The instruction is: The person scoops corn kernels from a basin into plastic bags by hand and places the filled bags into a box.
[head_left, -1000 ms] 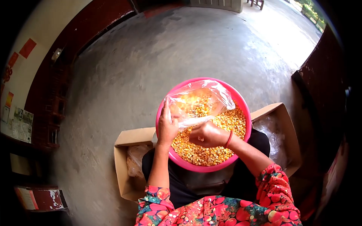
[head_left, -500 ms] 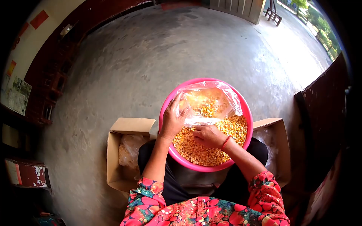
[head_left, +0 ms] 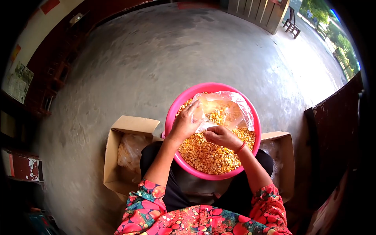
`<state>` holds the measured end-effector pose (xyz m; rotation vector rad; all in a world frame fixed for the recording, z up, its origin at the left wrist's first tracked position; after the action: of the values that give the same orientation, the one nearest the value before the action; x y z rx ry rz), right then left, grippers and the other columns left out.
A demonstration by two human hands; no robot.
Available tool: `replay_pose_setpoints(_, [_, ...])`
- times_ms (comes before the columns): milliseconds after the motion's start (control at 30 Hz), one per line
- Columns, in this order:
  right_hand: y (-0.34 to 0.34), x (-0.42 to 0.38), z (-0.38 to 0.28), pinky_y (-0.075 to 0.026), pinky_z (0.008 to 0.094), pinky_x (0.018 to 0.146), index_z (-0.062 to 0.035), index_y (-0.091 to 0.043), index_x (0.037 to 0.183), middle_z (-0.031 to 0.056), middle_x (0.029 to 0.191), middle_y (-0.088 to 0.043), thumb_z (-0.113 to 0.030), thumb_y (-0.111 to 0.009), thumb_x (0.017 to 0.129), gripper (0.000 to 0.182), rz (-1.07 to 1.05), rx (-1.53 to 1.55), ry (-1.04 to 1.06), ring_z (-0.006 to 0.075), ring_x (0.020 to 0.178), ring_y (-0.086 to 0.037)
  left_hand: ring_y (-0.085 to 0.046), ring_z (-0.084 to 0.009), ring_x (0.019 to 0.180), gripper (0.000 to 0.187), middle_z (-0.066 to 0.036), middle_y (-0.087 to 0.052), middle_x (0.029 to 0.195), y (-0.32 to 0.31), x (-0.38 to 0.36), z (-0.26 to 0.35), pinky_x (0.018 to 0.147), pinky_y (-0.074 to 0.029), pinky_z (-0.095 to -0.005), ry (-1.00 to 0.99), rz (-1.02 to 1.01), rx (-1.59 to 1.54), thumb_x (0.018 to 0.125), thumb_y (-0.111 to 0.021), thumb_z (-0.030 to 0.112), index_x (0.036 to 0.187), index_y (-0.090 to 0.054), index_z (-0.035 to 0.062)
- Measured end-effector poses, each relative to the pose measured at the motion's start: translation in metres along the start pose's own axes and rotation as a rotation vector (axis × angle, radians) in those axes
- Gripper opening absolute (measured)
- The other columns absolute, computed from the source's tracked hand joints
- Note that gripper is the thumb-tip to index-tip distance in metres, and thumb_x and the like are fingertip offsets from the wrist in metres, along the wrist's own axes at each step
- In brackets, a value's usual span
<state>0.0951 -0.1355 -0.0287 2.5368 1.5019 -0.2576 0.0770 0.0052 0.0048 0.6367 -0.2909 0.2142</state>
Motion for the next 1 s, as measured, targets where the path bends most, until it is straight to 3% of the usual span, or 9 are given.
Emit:
replay_pose_setpoints(133, [0.007, -0.012, -0.015, -0.021, 0.0197, 0.039, -0.0101, -0.051, 0.071, -0.0069, 0.055, -0.036, -0.031, -0.048, 0.095, 0.032, -0.125, 0.523, -0.122, 0.0028, 0.043, -0.030, -0.047, -0.0303, 0.119, 0.067, -0.017, -0.048, 0.129, -0.003, -0.001, 0.001, 0.096, -0.041, -0.0351, -0.013, -0.057, 0.036, 0.070, -0.066, 0.003, 0.132, -0.040, 0.0054])
replay_pose_setpoints(267, [0.048, -0.002, -0.003, -0.019, 0.0197, 0.037, -0.0098, -0.050, 0.074, -0.0063, 0.053, -0.034, -0.028, -0.047, 0.095, 0.028, 0.311, 0.764, 0.012, 0.0034, 0.041, -0.025, -0.042, -0.0305, 0.124, 0.063, -0.016, -0.042, 0.135, -0.005, -0.002, 0.002, 0.101, -0.037, -0.0353, 0.038, -0.119, -0.010, 0.072, -0.053, -0.002, 0.134, -0.039, 0.0051])
replay_pose_setpoints(433, [0.071, 0.009, 0.031, -0.029, 0.0193, 0.040, -0.0066, -0.054, 0.086, -0.0007, 0.066, -0.048, -0.019, -0.046, 0.094, 0.017, 0.545, 0.831, 0.086, 0.0055, 0.047, -0.037, -0.042, -0.0306, 0.123, 0.068, -0.015, -0.041, 0.136, -0.007, -0.002, 0.013, 0.100, -0.038, -0.0344, -0.037, -0.149, 0.009, 0.070, -0.044, -0.009, 0.135, -0.039, 0.0104])
replay_pose_setpoints(500, [0.071, 0.013, 0.035, -0.041, 0.0230, 0.052, -0.0038, -0.057, 0.092, 0.0030, 0.073, -0.055, -0.015, -0.045, 0.092, 0.017, 0.680, 0.819, 0.103, 0.0103, 0.059, -0.049, -0.043, -0.0306, 0.123, 0.070, -0.015, -0.042, 0.135, -0.007, -0.002, 0.015, 0.100, -0.038, -0.0342, -0.057, -0.175, 0.024, 0.070, -0.042, -0.011, 0.135, -0.039, 0.0130])
replay_pose_setpoints(533, [0.069, 0.015, 0.034, -0.041, 0.0230, 0.052, -0.0038, -0.057, 0.092, 0.0030, 0.073, -0.055, -0.015, -0.045, 0.092, 0.017, 0.679, 0.820, 0.102, 0.0103, 0.059, -0.049, -0.044, -0.0304, 0.122, 0.069, -0.016, -0.042, 0.135, -0.007, -0.003, 0.015, 0.098, -0.039, -0.0341, -0.052, -0.184, -0.004, 0.070, -0.041, -0.011, 0.134, -0.041, 0.0149])
replay_pose_setpoints(633, [0.064, 0.019, 0.019, -0.043, 0.0287, 0.083, -0.0008, -0.059, 0.099, 0.0083, 0.093, -0.061, -0.016, -0.042, 0.092, 0.024, 0.577, 0.818, 0.310, 0.0161, 0.091, -0.056, -0.048, -0.0303, 0.117, 0.067, -0.017, -0.043, 0.133, -0.006, -0.003, 0.014, 0.094, -0.043, -0.0339, -0.012, -0.194, -0.038, 0.071, -0.040, -0.011, 0.131, -0.046, 0.0168])
replay_pose_setpoints(767, [0.059, 0.014, 0.015, -0.043, 0.0290, 0.086, 0.0041, -0.058, 0.108, 0.0110, 0.106, -0.061, -0.018, -0.042, 0.092, 0.031, 0.575, 0.644, 0.305, 0.0173, 0.100, -0.056, -0.055, -0.0309, 0.107, 0.062, -0.020, -0.048, 0.127, -0.001, -0.002, 0.018, 0.085, -0.047, -0.0337, -0.033, -0.148, -0.054, 0.073, -0.039, -0.009, 0.128, -0.051, 0.0162])
replay_pose_setpoints(933, [0.062, 0.003, 0.000, -0.047, 0.0264, 0.073, 0.0029, -0.063, 0.093, 0.0071, 0.087, -0.064, -0.020, -0.047, 0.091, 0.028, 0.551, 0.488, 0.218, 0.0125, 0.079, -0.058, -0.056, -0.0323, 0.104, 0.059, -0.021, -0.052, 0.122, 0.000, -0.002, 0.014, 0.084, -0.047, -0.0343, -0.035, -0.100, -0.073, 0.074, -0.040, -0.008, 0.126, -0.052, 0.0148])
replay_pose_setpoints(1000, [0.044, 0.000, -0.015, -0.046, 0.0242, 0.064, -0.0010, -0.065, 0.085, 0.0034, 0.077, -0.063, -0.023, -0.051, 0.091, 0.027, 0.219, 0.400, 0.145, 0.0090, 0.067, -0.056, -0.056, -0.0327, 0.104, 0.057, -0.021, -0.053, 0.121, 0.000, -0.001, 0.011, 0.084, -0.047, -0.0348, -0.034, -0.067, -0.083, 0.074, -0.040, -0.008, 0.125, -0.053, 0.0134])
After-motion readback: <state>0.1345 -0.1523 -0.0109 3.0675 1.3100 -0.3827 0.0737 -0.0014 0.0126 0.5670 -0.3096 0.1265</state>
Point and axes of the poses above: each hand's wrist, its own x-axis towards the middle knuckle, its own y-axis out of the back of the hand, z = x × y, the point moved 6 cm from there along x, towards the middle knuckle
